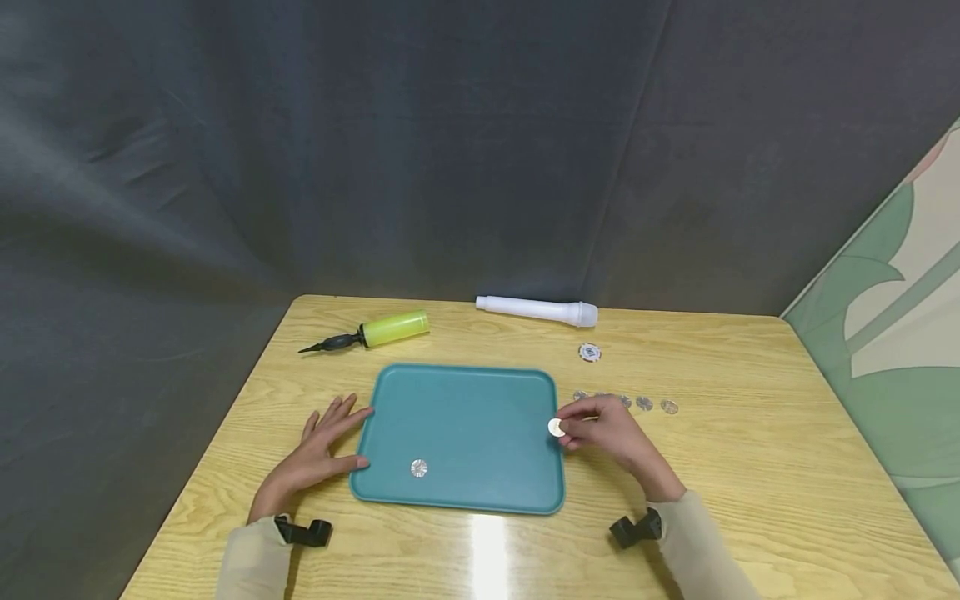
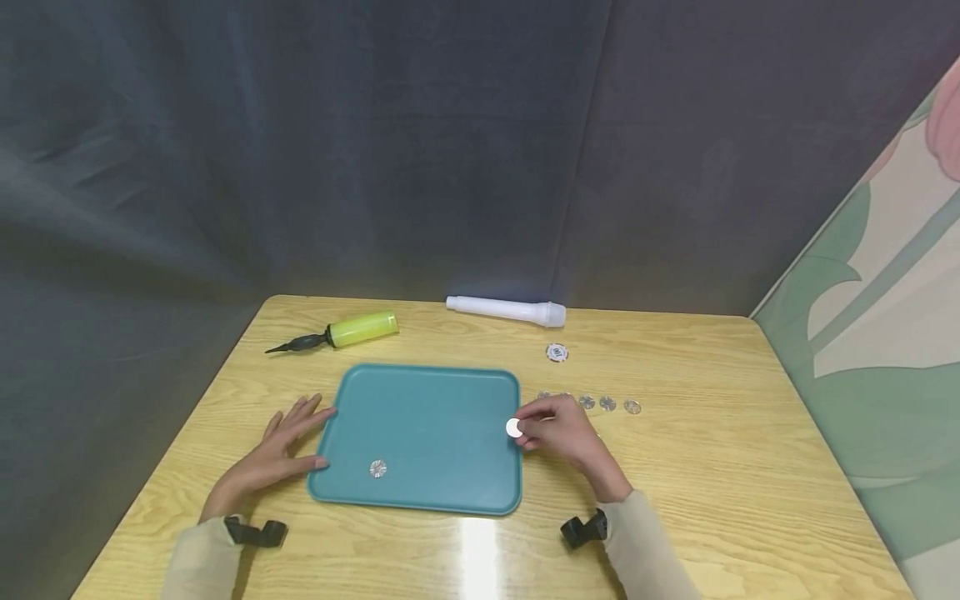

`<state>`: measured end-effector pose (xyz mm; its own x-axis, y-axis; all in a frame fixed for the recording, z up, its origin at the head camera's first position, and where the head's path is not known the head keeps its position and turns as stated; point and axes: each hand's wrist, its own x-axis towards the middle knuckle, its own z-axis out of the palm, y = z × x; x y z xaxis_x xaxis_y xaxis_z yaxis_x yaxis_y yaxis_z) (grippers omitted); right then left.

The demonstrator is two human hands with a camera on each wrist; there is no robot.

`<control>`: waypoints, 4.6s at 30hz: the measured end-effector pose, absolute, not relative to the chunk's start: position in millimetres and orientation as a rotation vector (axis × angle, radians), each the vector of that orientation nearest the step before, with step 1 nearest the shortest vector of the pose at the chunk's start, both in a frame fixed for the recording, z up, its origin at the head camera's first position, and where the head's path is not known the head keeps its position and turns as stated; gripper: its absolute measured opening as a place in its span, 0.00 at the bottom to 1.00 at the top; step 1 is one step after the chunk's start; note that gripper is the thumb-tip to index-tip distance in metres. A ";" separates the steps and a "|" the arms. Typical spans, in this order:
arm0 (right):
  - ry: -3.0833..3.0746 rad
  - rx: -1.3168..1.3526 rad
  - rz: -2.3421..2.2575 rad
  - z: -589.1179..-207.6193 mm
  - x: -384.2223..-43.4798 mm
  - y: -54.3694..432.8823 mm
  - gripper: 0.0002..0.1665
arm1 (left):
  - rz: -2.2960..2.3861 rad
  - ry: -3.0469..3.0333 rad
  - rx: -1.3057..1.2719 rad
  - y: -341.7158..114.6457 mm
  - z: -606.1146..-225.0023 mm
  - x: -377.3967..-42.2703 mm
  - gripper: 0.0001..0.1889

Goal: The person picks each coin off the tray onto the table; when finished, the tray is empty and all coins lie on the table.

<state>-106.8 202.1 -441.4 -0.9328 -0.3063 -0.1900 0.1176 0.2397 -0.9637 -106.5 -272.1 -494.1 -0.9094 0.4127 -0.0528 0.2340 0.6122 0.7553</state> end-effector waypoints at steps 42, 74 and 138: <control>2.273 0.145 -1.830 -453.7 -83.2 319.4 0.21 | 1.186 2.615 0.546 -273.0 -497.0 -107.6 0.41; 2.529 0.225 -1.389 -457.1 -77.6 321.2 0.19 | 1.187 2.608 0.536 -273.3 -495.8 -107.5 0.41; 2.431 -0.216 -1.546 -423.6 -104.0 156.5 0.13 | 1.187 2.615 0.542 -272.4 -495.3 -105.9 0.42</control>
